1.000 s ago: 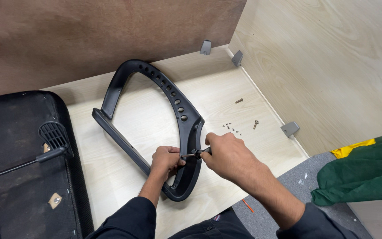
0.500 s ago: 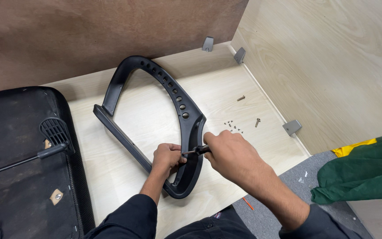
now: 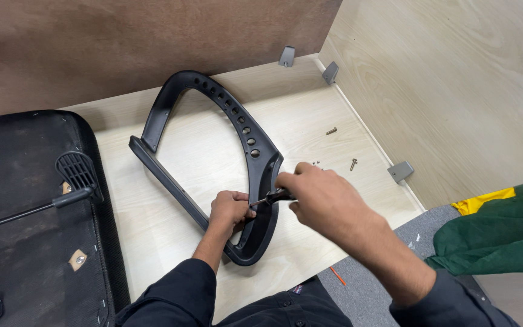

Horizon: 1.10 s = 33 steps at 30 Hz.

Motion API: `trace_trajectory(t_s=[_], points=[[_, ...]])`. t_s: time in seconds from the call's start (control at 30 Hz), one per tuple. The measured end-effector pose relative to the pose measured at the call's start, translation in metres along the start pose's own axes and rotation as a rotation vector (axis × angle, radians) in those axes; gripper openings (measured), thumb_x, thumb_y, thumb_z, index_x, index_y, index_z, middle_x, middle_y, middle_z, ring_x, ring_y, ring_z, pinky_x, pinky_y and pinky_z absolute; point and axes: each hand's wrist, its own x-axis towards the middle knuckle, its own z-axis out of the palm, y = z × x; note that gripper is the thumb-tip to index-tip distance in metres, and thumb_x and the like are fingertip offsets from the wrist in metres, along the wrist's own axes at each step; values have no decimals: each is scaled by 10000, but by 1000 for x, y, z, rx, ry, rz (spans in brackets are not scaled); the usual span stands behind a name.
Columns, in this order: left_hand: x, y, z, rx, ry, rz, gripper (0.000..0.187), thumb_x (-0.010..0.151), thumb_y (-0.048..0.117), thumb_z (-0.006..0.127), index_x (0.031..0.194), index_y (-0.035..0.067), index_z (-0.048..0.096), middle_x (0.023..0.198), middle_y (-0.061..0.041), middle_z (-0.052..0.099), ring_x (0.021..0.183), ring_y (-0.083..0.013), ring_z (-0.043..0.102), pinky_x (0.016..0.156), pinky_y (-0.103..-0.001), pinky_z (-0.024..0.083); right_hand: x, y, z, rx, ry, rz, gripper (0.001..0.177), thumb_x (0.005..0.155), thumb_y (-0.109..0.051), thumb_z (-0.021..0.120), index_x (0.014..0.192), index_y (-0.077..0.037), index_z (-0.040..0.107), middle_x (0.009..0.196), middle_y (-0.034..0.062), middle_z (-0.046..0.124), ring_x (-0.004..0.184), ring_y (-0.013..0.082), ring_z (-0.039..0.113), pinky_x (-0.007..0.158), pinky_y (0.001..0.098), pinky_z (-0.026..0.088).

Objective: The person uses a screwdriver to fasten screws into a black plastic chair frame component on a light wooden table. The person holds the frame with one hand and turns the screwdriver with the other, securing multiple screws into pre-drilled holes.

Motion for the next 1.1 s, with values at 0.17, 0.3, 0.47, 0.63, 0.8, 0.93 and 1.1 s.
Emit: trace_trajectory(t_s=[0.17,0.3,0.47,0.63,0.8,0.93,1.1], points=[[3,-2,-1,-24,-5,18,339,756,-74,762,1071,50,779,803,-83,784,582,-106,669,492,-238,517,-9,-16,0,50,-15,-21,236,923,-165,645,1133,-66,603,962,173,629,782,317,714,666,445,594],[3,-3,1,-22,-6,40,367,755,-87,754,1096,47,755,833,-86,785,629,-119,712,516,-242,553,-12,-17,-2,84,82,-48,254,890,-215,681,1058,-34,622,834,167,643,708,327,693,623,455,562],[-1,-1,-1,-10,-2,38,373,755,-87,741,1102,48,754,839,-92,788,641,-132,709,527,-255,548,-10,-21,-4,147,-72,195,266,958,-263,622,1073,-24,606,760,176,717,716,294,738,655,421,591],[-1,-2,-2,-12,-3,44,355,758,-78,732,1088,48,769,837,-83,786,633,-135,694,525,-261,531,-17,-23,5,236,-68,238,328,924,-252,665,1131,-7,595,858,222,743,808,324,743,744,435,604],[2,-3,-2,-17,-17,55,372,744,-83,740,1091,49,762,834,-86,793,632,-127,708,533,-248,542,-22,-9,3,309,115,75,463,745,-133,780,1191,-92,665,1001,167,668,876,308,702,763,418,590],[4,-4,-2,-27,-33,36,375,747,-89,736,1097,44,758,843,-99,788,630,-136,706,524,-256,537,-24,-7,6,274,111,130,336,818,-147,743,1138,-84,663,973,136,678,845,308,691,739,438,561],[5,-1,-3,-6,-27,15,390,739,-80,755,1106,53,750,866,-98,787,644,-138,711,524,-250,538,-25,-10,9,263,207,87,295,865,-170,711,1107,-19,638,893,160,691,738,316,697,631,454,553]])
